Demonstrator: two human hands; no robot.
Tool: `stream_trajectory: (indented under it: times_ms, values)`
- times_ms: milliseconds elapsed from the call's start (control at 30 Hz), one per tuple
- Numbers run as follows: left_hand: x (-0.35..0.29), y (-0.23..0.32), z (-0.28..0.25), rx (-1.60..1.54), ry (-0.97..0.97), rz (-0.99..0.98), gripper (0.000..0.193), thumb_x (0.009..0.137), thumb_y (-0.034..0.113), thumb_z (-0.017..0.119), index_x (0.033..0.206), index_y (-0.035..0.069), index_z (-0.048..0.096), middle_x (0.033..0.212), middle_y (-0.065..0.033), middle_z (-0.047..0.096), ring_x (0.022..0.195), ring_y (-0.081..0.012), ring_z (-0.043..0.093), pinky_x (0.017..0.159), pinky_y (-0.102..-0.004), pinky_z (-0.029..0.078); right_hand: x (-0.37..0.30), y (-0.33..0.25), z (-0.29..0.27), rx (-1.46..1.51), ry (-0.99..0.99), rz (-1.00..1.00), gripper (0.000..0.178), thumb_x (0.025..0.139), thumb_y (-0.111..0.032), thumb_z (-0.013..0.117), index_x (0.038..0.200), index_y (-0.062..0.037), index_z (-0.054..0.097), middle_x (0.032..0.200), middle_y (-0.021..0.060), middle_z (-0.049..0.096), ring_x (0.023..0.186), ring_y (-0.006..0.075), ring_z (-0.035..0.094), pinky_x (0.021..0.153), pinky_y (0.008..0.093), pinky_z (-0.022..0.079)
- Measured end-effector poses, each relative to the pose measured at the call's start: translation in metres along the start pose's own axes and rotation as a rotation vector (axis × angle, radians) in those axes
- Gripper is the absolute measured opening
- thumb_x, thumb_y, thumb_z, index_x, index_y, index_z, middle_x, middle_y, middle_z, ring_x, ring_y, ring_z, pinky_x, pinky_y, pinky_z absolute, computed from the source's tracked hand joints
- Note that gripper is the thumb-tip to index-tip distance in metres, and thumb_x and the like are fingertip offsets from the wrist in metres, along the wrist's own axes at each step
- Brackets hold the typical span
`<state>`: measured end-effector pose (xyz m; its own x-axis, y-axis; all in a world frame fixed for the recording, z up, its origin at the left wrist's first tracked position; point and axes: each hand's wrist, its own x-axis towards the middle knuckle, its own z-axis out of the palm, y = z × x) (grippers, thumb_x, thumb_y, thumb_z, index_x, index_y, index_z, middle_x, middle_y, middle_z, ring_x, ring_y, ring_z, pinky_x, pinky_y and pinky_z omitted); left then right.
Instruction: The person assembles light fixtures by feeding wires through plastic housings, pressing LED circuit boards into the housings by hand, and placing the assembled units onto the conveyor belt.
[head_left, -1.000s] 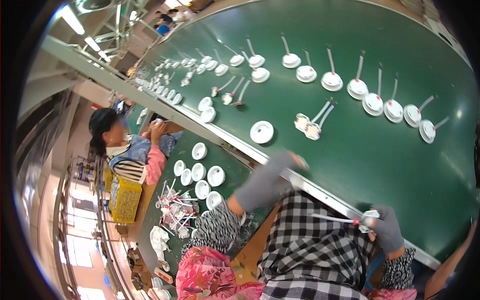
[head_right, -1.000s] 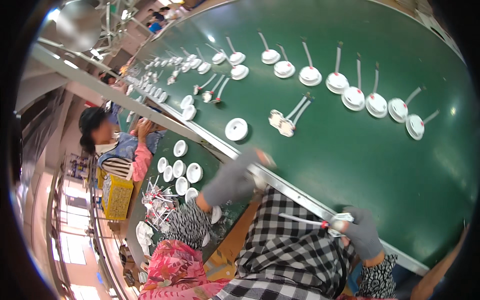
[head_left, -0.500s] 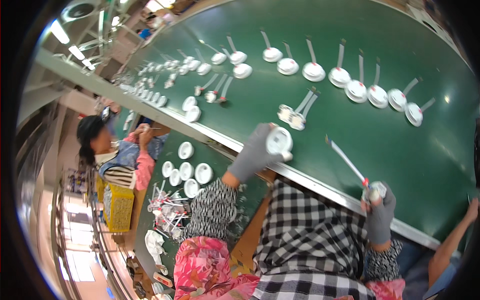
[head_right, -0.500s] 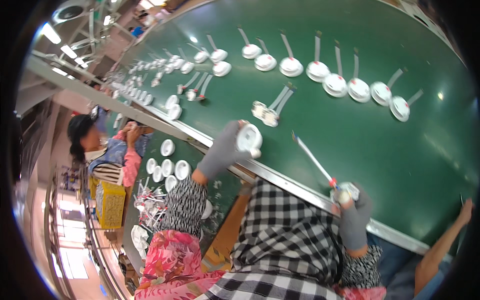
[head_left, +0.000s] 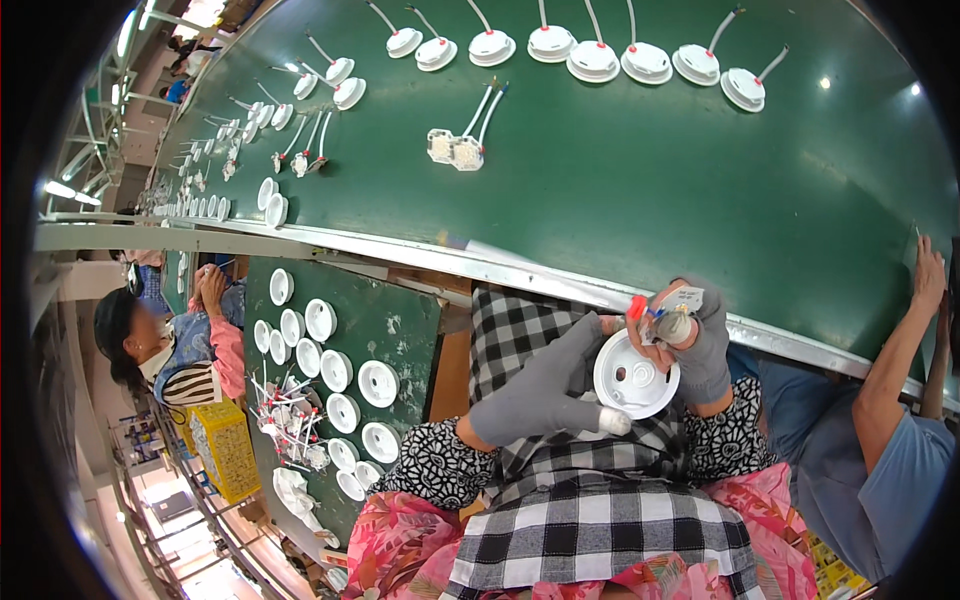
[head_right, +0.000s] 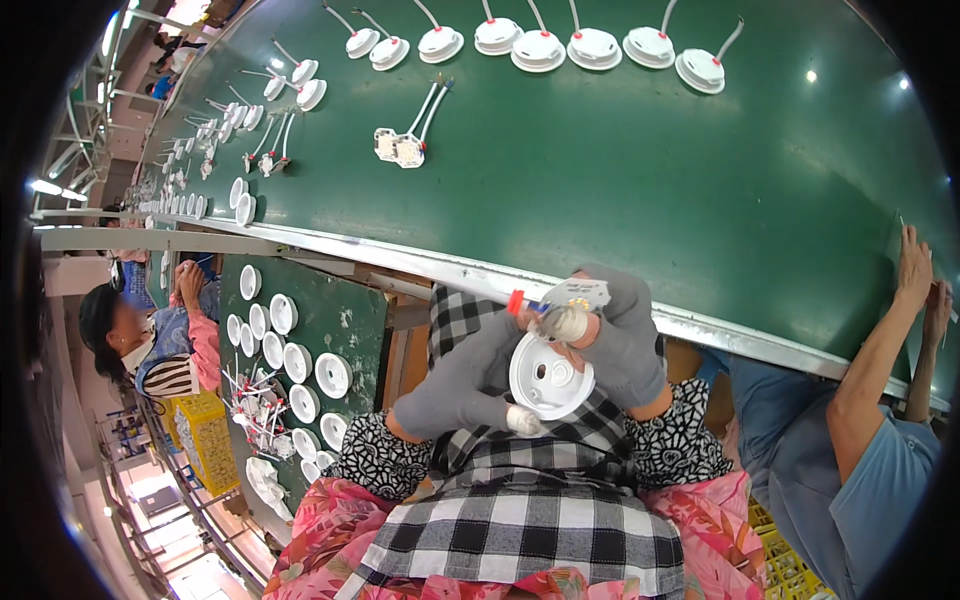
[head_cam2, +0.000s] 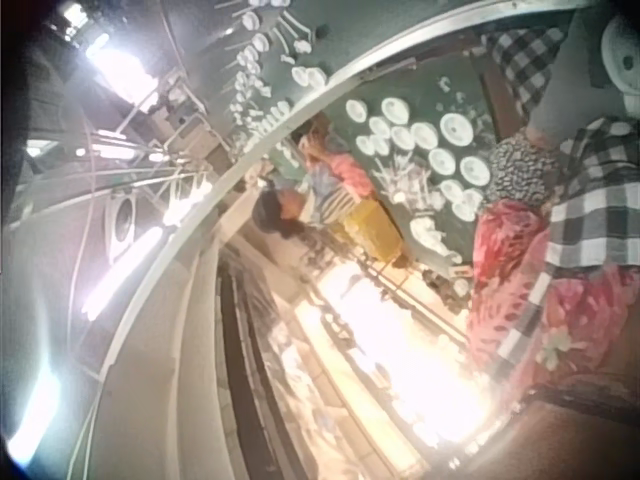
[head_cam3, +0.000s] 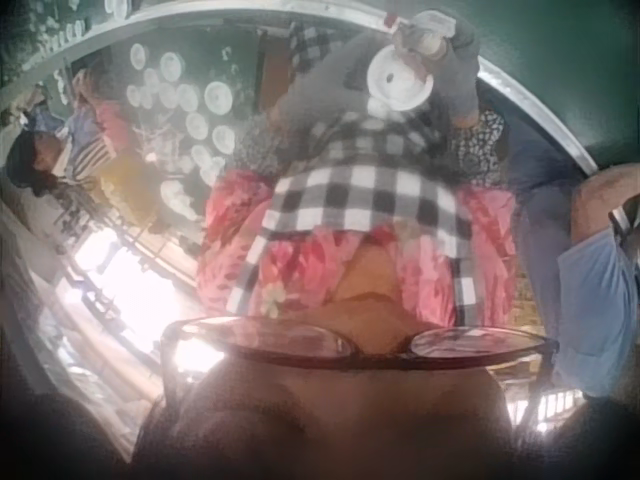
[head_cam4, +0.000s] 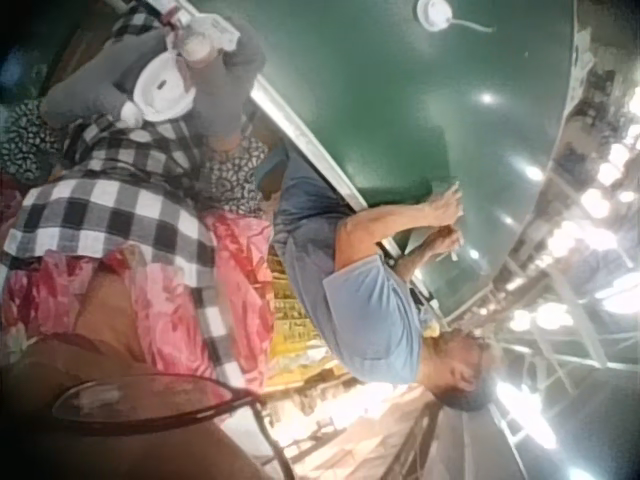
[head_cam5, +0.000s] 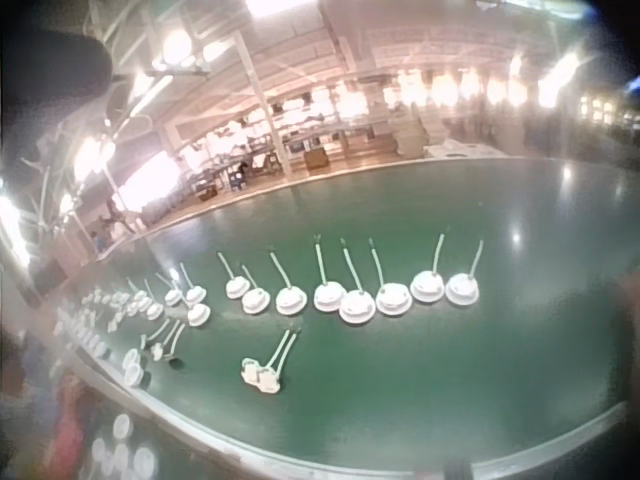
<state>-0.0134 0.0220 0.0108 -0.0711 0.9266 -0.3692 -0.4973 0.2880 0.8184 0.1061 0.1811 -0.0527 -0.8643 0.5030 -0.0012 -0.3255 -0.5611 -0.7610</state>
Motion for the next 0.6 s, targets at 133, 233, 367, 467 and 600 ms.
stream_trajectory:
  times_ms: [133, 233, 367, 467, 600]
  values:
    - [0.002, -0.024, 0.006, 0.288, 0.087, 0.091, 0.098, 0.065, 0.028, 0.090, 0.140, 0.001, 0.033, 0.131, -0.0095, 0.048, 0.125, -0.0186, 0.046, 0.107, -0.0353, 0.037, 0.003, 0.007, -0.017, -0.035, -0.158, 0.065, 0.032, 0.078, -0.013, 0.079, 0.105, -0.0004, 0.065, 0.093, 0.0082, 0.071, 0.083, 0.0147, 0.068, 0.075, 0.0282, 0.055]
    - [0.000, -0.035, 0.014, 0.369, 0.152, 0.154, 0.108, 0.058, 0.028, 0.094, 0.143, 0.003, 0.032, 0.130, -0.0068, 0.048, 0.124, -0.0173, 0.047, 0.106, -0.0338, 0.037, -0.003, 0.023, -0.021, 0.170, -0.051, 0.059, 0.034, 0.079, -0.015, 0.079, 0.105, -0.0002, 0.064, 0.096, 0.0077, 0.070, 0.085, 0.0155, 0.068, 0.080, 0.0297, 0.055]
    - [-0.003, -0.042, 0.023, 0.297, 0.268, 0.129, 0.098, 0.058, 0.032, 0.095, 0.134, 0.004, 0.039, 0.126, -0.0059, 0.051, 0.120, -0.0162, 0.049, 0.102, -0.0338, 0.041, -0.006, 0.019, -0.015, 0.185, -0.084, 0.119, 0.034, 0.079, -0.016, 0.079, 0.105, 0.0001, 0.064, 0.093, 0.0064, 0.069, 0.082, 0.0134, 0.067, 0.075, 0.0283, 0.055]
    - [-0.009, -0.040, 0.018, 0.577, 0.430, 0.255, 0.090, 0.059, 0.032, 0.094, 0.126, 0.005, 0.042, 0.121, -0.0078, 0.054, 0.114, -0.0184, 0.055, 0.097, -0.0342, 0.046, -0.007, -0.009, 0.006, 0.060, -0.117, -0.135, 0.032, 0.079, -0.016, 0.078, 0.103, -0.0001, 0.065, 0.088, 0.0086, 0.068, 0.073, 0.0139, 0.064, 0.065, 0.0274, 0.052]
    - [-0.023, -0.039, -0.003, 1.012, 0.796, 0.368, 0.088, 0.061, 0.032, 0.093, 0.125, 0.006, 0.039, 0.115, -0.0127, 0.056, 0.104, -0.0228, 0.061, 0.086, -0.0357, 0.051, -0.041, -0.067, -0.009, -0.239, -0.020, 0.077, 0.040, 0.077, -0.031, 0.079, 0.069, 0.0052, 0.063, 0.078, 0.0157, 0.064, 0.069, 0.0210, 0.061, 0.085, 0.0352, 0.050]
